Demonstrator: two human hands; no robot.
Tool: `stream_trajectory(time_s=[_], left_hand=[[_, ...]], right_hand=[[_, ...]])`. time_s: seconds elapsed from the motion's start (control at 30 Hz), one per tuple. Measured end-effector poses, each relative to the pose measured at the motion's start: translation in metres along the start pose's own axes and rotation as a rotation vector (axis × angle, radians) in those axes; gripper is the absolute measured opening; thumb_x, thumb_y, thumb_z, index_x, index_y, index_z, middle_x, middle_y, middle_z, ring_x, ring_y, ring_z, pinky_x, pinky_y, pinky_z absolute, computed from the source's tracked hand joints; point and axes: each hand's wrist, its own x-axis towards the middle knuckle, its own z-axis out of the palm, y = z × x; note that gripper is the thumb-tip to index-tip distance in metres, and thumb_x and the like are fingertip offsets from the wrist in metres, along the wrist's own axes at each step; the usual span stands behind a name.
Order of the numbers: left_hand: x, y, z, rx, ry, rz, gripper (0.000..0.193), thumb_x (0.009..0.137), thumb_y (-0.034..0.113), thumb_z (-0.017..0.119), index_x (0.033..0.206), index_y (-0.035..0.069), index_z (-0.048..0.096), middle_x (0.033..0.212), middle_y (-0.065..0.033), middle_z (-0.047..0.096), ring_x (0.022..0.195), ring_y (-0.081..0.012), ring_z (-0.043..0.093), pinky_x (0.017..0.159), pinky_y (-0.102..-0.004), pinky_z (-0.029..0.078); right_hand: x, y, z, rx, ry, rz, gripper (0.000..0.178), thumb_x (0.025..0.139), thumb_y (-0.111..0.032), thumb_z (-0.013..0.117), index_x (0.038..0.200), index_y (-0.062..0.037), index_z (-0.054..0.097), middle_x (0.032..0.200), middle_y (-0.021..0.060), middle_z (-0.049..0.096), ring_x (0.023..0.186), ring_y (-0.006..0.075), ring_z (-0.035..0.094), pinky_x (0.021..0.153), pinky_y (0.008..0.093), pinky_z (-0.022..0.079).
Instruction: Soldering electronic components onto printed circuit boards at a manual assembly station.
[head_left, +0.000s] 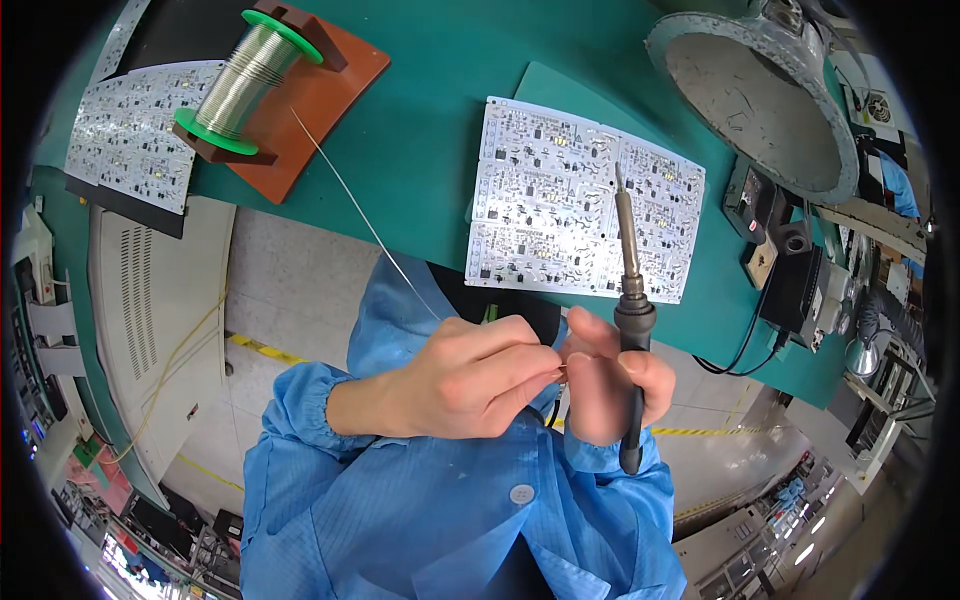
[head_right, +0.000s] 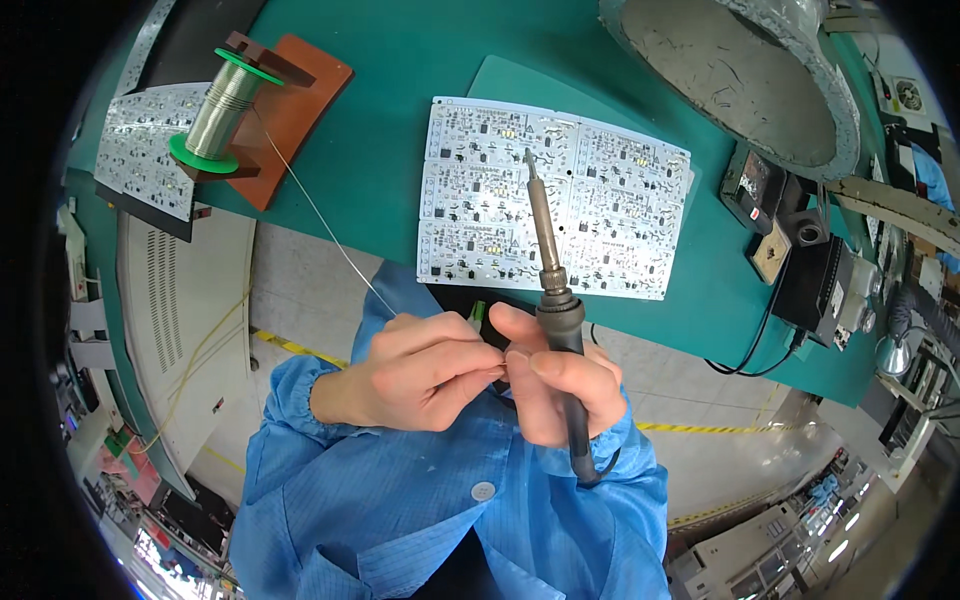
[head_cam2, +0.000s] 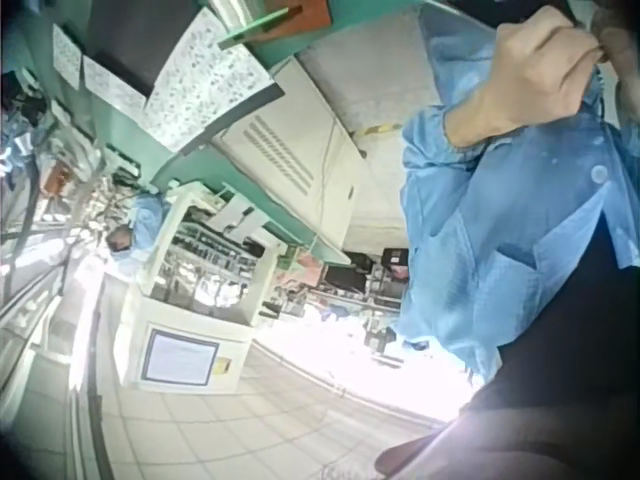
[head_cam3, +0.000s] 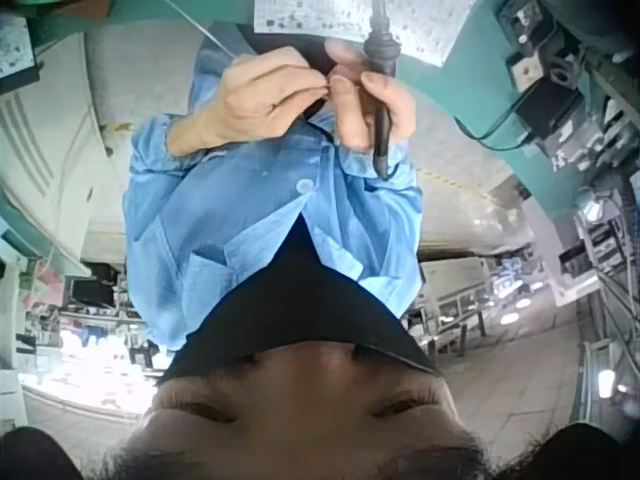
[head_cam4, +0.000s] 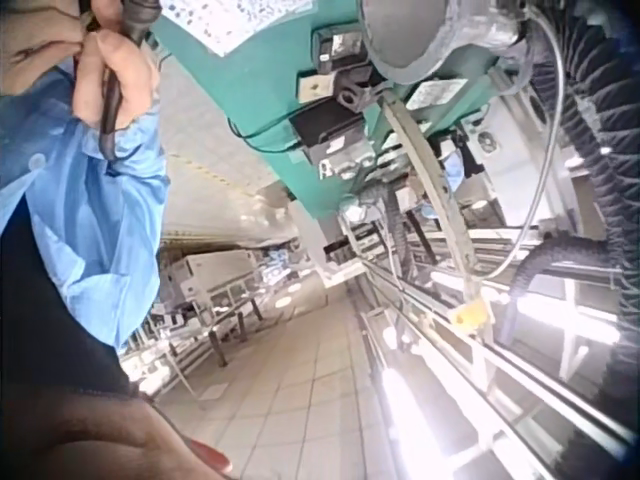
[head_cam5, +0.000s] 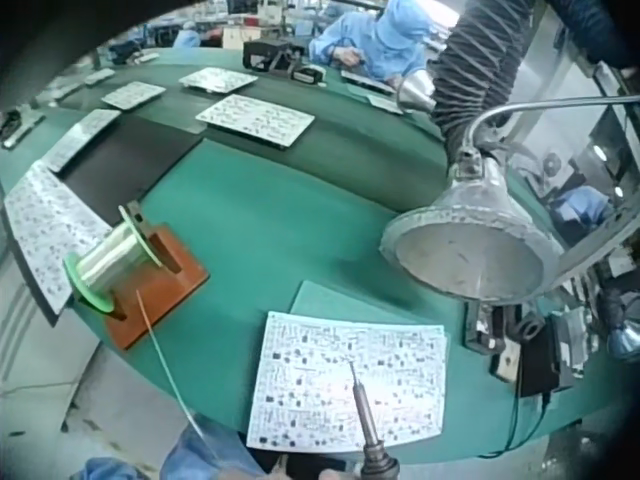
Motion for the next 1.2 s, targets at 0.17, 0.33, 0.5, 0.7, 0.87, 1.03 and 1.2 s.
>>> stream_trajectory(time_s=[0.17, 0.33, 0.5, 0.7, 0.87, 1.03, 1.2], left_hand=[[0.001, 0.0, -0.003, 0.042, -0.036, -0.087, 0.014, 0.069, -0.001, 0.072, 0.08, 0.001, 0.065, 0.068, -0.0076, 0.06, 0.051, -0.0183, 0.057, 0.041, -0.0283, 0.042], [0.002, -0.006, -0.025, 0.137, 0.06, -0.129, 0.014, 0.07, -0.003, 0.067, 0.081, 0.003, 0.063, 0.068, -0.0067, 0.059, 0.054, -0.0186, 0.058, 0.044, -0.0283, 0.042], [0.001, -0.012, -0.034, 0.153, 0.259, -0.364, 0.009, 0.073, -0.004, 0.064, 0.076, 0.002, 0.059, 0.073, -0.0051, 0.06, 0.048, -0.0096, 0.047, 0.042, -0.0234, 0.033], [0.008, -0.02, -0.036, 0.067, 0.303, -0.43, 0.011, 0.074, -0.004, 0.062, 0.072, 0.003, 0.053, 0.074, -0.0018, 0.059, 0.049, -0.0046, 0.04, 0.042, -0.0214, 0.029], [0.01, -0.029, -0.035, 0.005, 0.269, -0.359, 0.013, 0.078, -0.009, 0.059, 0.074, 0.001, 0.052, 0.08, -0.0017, 0.058, 0.05, 0.0015, 0.034, 0.043, -0.0172, 0.023], [0.012, -0.029, -0.034, 0.005, 0.277, -0.38, 0.014, 0.077, -0.009, 0.06, 0.073, 0.002, 0.052, 0.075, 0.0006, 0.057, 0.05, 0.0016, 0.034, 0.042, -0.0176, 0.022], [0.012, -0.029, -0.033, 0.014, 0.29, -0.385, 0.014, 0.077, -0.009, 0.061, 0.072, 0.002, 0.053, 0.074, 0.0009, 0.057, 0.049, 0.0017, 0.035, 0.042, -0.0177, 0.022]], right_hand=[[-0.001, -0.004, -0.003, 0.021, 0.142, 0.11, 0.043, 0.08, 0.012, 0.059, 0.111, -0.0149, 0.048, 0.107, 0.0302, 0.062, 0.075, 0.0227, 0.067, 0.061, 0.0317, 0.054], [0.009, 0.0, -0.015, -0.12, 0.198, 0.019, 0.043, 0.091, -0.007, 0.056, 0.128, -0.0179, 0.037, 0.119, 0.0239, 0.059, 0.062, 0.0213, 0.059, 0.059, 0.0353, 0.049], [0.025, 0.004, -0.029, -0.232, 0.055, -0.13, 0.058, 0.095, -0.054, 0.035, 0.131, -0.0094, 0.043, 0.097, 0.0272, 0.061, 0.077, 0.0304, 0.059, 0.068, 0.0401, 0.047], [0.048, -0.004, -0.025, -0.357, -0.025, -0.255, 0.03, 0.08, -0.028, 0.065, 0.084, 0.001, 0.063, 0.069, 0.0134, 0.06, 0.06, 0.024, 0.055, 0.065, 0.0419, 0.045], [0.057, -0.008, -0.015, -0.424, -0.041, -0.261, 0.019, 0.068, -0.017, 0.069, 0.078, -0.0022, 0.064, 0.06, 0.0066, 0.057, 0.054, 0.0198, 0.051, 0.065, 0.0404, 0.044], [0.06, -0.009, -0.012, -0.488, -0.057, -0.24, 0.013, 0.067, -0.014, 0.07, 0.075, -0.0044, 0.066, 0.058, 0.0046, 0.055, 0.053, 0.0189, 0.051, 0.065, 0.0386, 0.043], [0.062, -0.007, -0.01, -0.485, -0.061, -0.243, 0.013, 0.066, -0.013, 0.07, 0.074, -0.0045, 0.066, 0.058, 0.0043, 0.055, 0.053, 0.0185, 0.05, 0.064, 0.0378, 0.043]])
